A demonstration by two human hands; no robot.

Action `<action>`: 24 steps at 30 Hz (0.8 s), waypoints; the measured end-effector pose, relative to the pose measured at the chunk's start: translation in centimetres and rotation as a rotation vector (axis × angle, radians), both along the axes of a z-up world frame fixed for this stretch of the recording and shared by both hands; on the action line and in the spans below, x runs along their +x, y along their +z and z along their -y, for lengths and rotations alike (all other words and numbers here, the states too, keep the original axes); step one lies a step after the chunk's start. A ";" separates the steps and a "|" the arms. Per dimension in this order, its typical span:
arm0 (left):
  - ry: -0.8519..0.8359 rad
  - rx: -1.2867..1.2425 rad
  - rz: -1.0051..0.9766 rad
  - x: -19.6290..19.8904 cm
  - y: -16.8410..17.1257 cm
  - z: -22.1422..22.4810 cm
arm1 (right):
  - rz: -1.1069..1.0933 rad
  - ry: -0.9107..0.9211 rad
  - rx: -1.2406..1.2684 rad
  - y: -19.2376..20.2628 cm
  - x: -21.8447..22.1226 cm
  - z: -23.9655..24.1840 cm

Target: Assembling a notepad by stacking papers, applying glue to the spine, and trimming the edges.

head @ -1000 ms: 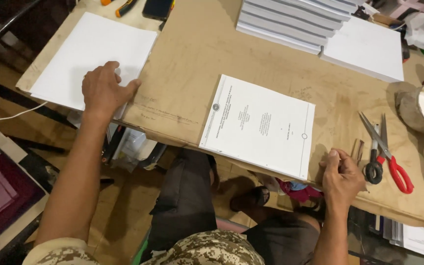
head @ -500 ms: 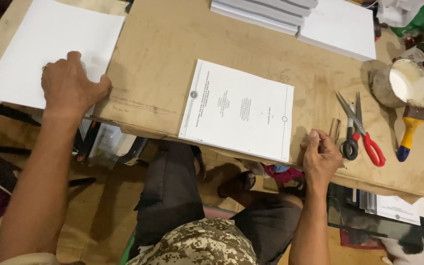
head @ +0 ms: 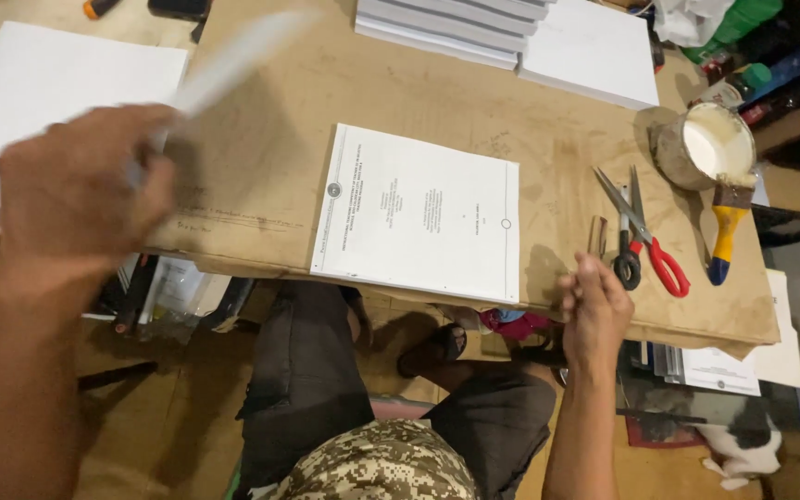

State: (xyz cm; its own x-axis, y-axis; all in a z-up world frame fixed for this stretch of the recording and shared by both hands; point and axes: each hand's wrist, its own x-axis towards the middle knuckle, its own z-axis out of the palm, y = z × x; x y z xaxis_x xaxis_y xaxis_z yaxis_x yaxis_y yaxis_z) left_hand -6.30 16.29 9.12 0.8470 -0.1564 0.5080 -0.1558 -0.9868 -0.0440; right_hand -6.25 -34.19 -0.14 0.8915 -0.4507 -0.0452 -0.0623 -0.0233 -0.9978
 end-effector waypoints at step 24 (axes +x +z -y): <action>-0.171 -1.122 -0.828 -10.6 -7.9 18.4 | -0.081 0.926 0.030 4.1 -11.2 -12.1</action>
